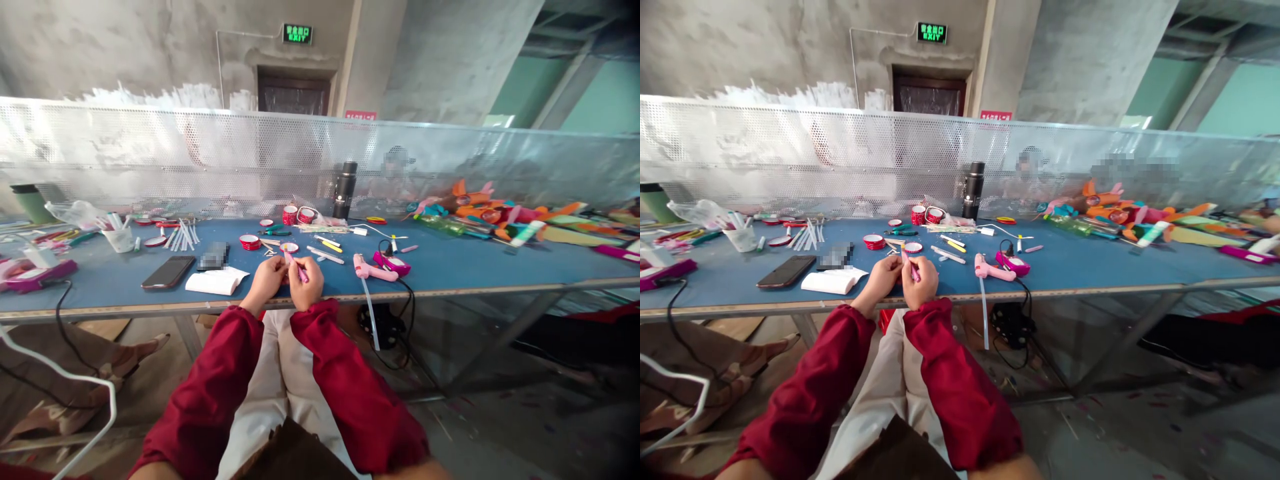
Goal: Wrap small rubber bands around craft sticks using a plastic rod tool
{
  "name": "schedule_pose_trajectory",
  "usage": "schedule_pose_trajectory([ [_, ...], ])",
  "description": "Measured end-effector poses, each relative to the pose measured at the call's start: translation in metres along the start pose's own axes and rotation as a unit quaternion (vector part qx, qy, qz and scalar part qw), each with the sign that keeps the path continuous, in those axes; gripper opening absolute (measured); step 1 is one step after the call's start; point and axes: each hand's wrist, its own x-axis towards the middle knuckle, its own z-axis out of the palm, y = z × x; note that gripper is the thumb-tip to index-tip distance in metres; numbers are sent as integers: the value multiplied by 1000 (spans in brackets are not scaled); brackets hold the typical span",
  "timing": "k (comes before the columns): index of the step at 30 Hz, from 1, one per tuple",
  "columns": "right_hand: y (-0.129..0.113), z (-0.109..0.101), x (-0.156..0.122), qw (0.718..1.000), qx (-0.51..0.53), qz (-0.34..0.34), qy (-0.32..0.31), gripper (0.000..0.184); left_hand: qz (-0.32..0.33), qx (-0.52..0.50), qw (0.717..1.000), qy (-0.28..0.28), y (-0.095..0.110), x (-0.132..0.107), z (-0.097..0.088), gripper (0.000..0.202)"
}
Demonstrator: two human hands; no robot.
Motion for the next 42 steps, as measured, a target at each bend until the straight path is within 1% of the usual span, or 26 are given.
schedule_pose_trajectory([
  [5, 0, 1, 0, 1000, 5, 8, 3, 18, 0, -25, 1000, -13, -3, 0, 0, 27],
  [14, 1, 0, 0, 999, 28, 14, 7, 19, -11, -38, 999, -16, -3, 1, 0, 29],
  [22, 2, -1, 0, 999, 39, 12, 25, 19, -16, -32, 999, -10, -5, 1, 2, 24],
  [31, 1, -3, -1, 999, 39, -6, 15, 19, -12, -49, 999, 1, 3, -3, 3, 24],
  [39, 1, -3, -1, 999, 35, 5, 29, 21, -15, -26, 1000, 0, 0, -2, 2, 25],
  [42, 1, -3, -1, 999, 38, -2, 23, 20, -15, -19, 1000, 5, -1, -1, 2, 24],
])
